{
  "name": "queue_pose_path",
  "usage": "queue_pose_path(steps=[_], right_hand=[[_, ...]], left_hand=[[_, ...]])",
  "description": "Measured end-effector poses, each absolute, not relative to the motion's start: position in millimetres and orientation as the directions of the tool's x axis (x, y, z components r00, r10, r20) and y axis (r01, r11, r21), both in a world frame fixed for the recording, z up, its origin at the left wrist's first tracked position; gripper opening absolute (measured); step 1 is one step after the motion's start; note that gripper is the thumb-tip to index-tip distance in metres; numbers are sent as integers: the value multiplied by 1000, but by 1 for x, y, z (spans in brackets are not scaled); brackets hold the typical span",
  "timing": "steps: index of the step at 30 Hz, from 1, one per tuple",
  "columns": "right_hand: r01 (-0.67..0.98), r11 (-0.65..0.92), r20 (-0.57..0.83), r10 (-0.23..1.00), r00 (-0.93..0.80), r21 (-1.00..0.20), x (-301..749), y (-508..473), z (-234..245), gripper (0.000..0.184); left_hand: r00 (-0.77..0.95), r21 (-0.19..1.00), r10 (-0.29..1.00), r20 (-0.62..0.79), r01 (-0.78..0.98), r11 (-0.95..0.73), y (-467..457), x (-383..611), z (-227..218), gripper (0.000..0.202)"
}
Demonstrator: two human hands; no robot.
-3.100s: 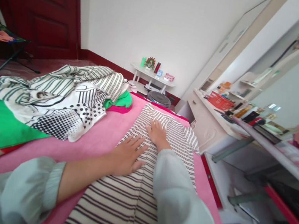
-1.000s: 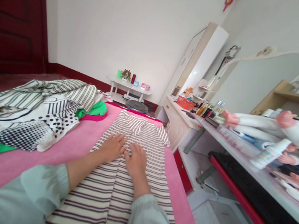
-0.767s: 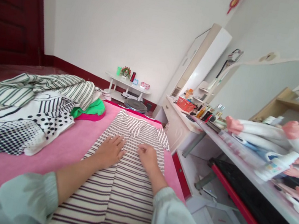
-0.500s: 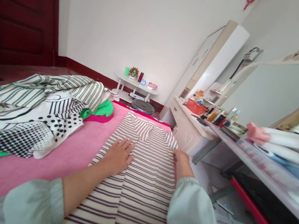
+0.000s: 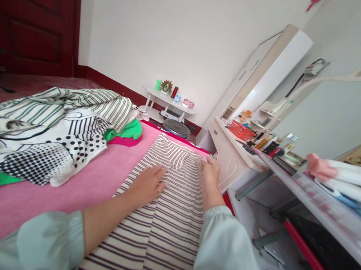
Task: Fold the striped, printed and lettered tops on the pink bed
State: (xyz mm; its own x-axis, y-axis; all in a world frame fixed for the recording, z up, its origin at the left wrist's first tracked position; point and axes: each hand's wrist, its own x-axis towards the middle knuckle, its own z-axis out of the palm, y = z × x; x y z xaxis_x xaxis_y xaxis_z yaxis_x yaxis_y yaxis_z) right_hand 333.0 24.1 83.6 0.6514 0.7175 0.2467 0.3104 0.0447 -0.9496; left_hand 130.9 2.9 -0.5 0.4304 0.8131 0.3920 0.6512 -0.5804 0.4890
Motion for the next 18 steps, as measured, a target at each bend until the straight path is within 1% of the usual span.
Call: queue_pose_path(steps=[1, 2, 3, 4, 5, 6, 7, 9, 10, 12, 14, 15, 16, 17, 18], right_hand=[[327, 62, 245, 795, 556, -943, 320, 20, 89, 23], [348, 73, 224, 881, 418, -935, 307, 13, 94, 27], [377, 93, 196, 950, 244, -921, 297, 4, 99, 29], [409, 120, 168, 982, 82, -904, 290, -8, 101, 31], [445, 145, 137, 989, -50, -884, 286, -22, 102, 31], [486, 157, 107, 986, -129, -860, 286, -38, 102, 32], [539, 144, 81, 987, -139, -830, 289, -56, 99, 33], [681, 66, 33, 998, -61, -730, 301, -97, 91, 36], [759, 11, 18, 1000, 1, -651, 309, -118, 85, 36], [887, -86, 5, 995, 99, -454, 322, -162, 75, 33], [945, -177, -13, 983, 181, -274, 330, -201, 67, 31], [952, -222, -30, 975, 220, -213, 332, -217, 64, 29], [949, -259, -49, 966, 255, -180, 333, -230, 61, 26], [942, -285, -70, 958, 277, -176, 334, -240, 59, 22], [934, -297, -89, 955, 284, -198, 334, -246, 58, 17]], left_hand=[[399, 524, 819, 411, 632, -571, 4, 130, 1, 52], [369, 558, 825, 427, 610, -562, 5, 129, 2, 51], [346, 589, 829, 440, 586, -557, 6, 128, 3, 50], [330, 613, 830, 450, 561, -556, 7, 127, 3, 50], [323, 630, 829, 457, 541, -557, 8, 126, 3, 50], [324, 639, 827, 460, 526, -562, 8, 125, 3, 50], [330, 639, 823, 463, 519, -568, 9, 124, 3, 51], [356, 620, 809, 469, 520, -588, 8, 123, 2, 51], [371, 603, 799, 473, 525, -601, 8, 123, 1, 51], [405, 564, 779, 479, 538, -627, 8, 123, 0, 50], [431, 526, 766, 477, 558, -642, 8, 123, -1, 48], [438, 509, 763, 475, 570, -645, 8, 124, -1, 47], [443, 495, 760, 475, 580, -647, 8, 124, -1, 46], [447, 483, 758, 475, 588, -649, 8, 124, -2, 46], [450, 474, 755, 477, 592, -652, 9, 125, -2, 45]])
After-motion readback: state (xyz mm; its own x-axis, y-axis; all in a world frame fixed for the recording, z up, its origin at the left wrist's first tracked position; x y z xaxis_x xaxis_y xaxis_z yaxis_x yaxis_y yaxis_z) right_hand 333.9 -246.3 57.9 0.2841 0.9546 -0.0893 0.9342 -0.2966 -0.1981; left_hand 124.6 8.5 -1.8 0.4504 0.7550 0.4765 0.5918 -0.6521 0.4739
